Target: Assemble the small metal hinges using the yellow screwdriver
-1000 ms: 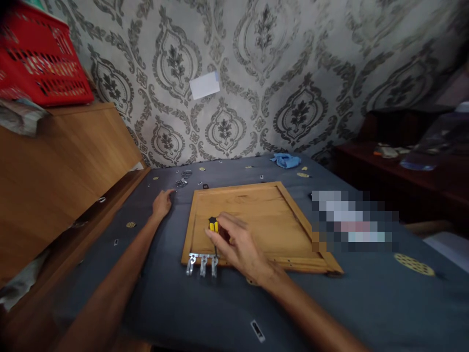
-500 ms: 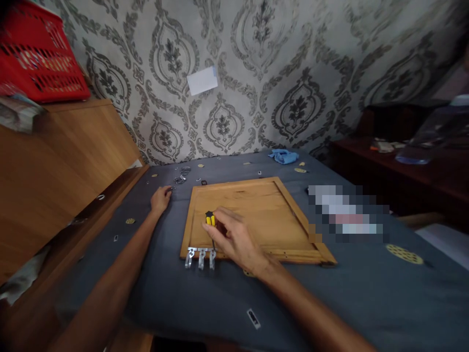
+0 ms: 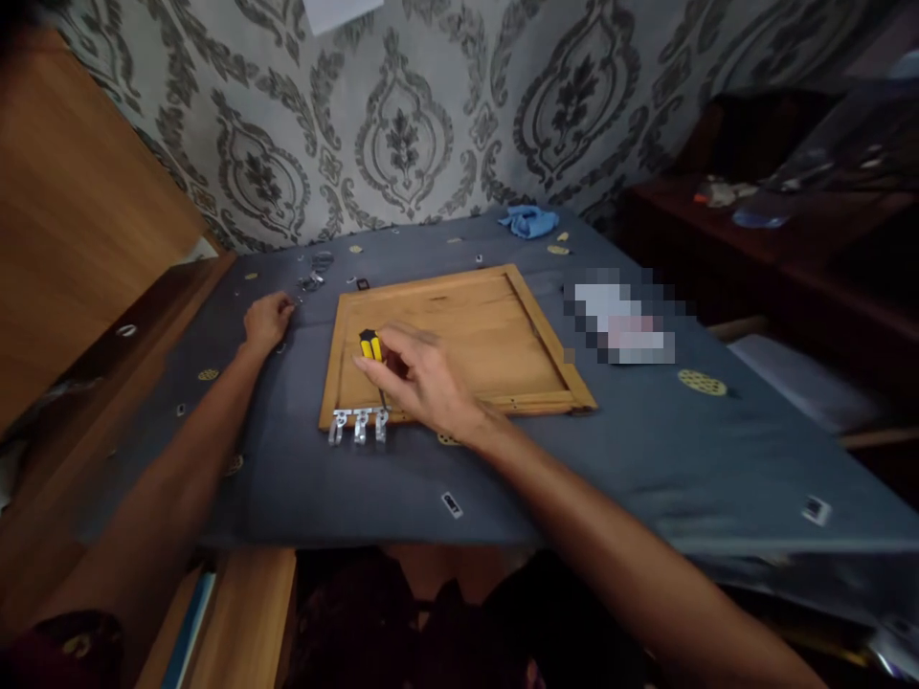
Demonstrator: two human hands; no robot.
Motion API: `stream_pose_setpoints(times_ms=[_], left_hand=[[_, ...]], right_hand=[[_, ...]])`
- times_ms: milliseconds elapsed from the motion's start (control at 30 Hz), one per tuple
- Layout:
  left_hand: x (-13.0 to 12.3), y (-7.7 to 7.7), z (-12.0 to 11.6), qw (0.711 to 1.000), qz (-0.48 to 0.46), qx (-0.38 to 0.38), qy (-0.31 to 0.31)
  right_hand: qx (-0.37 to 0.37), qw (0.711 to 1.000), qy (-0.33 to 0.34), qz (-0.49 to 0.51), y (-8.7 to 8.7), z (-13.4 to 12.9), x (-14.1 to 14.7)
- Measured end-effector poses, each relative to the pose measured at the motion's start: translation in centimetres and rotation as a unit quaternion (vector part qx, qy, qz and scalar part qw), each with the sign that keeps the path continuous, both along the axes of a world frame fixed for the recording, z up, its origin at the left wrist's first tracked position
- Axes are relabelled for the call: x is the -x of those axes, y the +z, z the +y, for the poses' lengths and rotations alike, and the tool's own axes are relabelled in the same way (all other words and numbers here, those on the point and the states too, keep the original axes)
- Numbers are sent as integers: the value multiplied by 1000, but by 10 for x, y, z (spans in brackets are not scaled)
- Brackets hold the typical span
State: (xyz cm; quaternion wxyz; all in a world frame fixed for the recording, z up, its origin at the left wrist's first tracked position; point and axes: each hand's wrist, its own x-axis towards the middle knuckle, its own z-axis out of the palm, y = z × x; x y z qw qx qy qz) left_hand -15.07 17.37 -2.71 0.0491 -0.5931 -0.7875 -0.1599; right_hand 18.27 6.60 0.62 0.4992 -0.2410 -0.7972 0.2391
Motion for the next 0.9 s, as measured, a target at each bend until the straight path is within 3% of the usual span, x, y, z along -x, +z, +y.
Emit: stream_pose_setpoints(times_ms=[333, 567, 633, 700, 733, 900], left_hand=[[-6, 5, -22, 999, -12, -14, -42], [-38, 23, -75, 986, -64, 26, -150], [-54, 30, -96, 971, -90, 60, -212], [-73, 39, -114, 922, -169, 101, -334], [-83, 43, -122, 904, -189, 120, -364], [-121, 56, -140, 866, -181, 214, -413]], right_hand=[[-13, 1000, 3, 4, 2, -1, 0], [-40, 998, 35, 25, 4, -1, -2], [-46, 998, 40, 33, 4, -2, -3], [-51, 997, 40, 35, 4, -2, -3], [-54, 997, 40, 35, 3, -2, -3], [-60, 997, 36, 44, 1, -1, -3]])
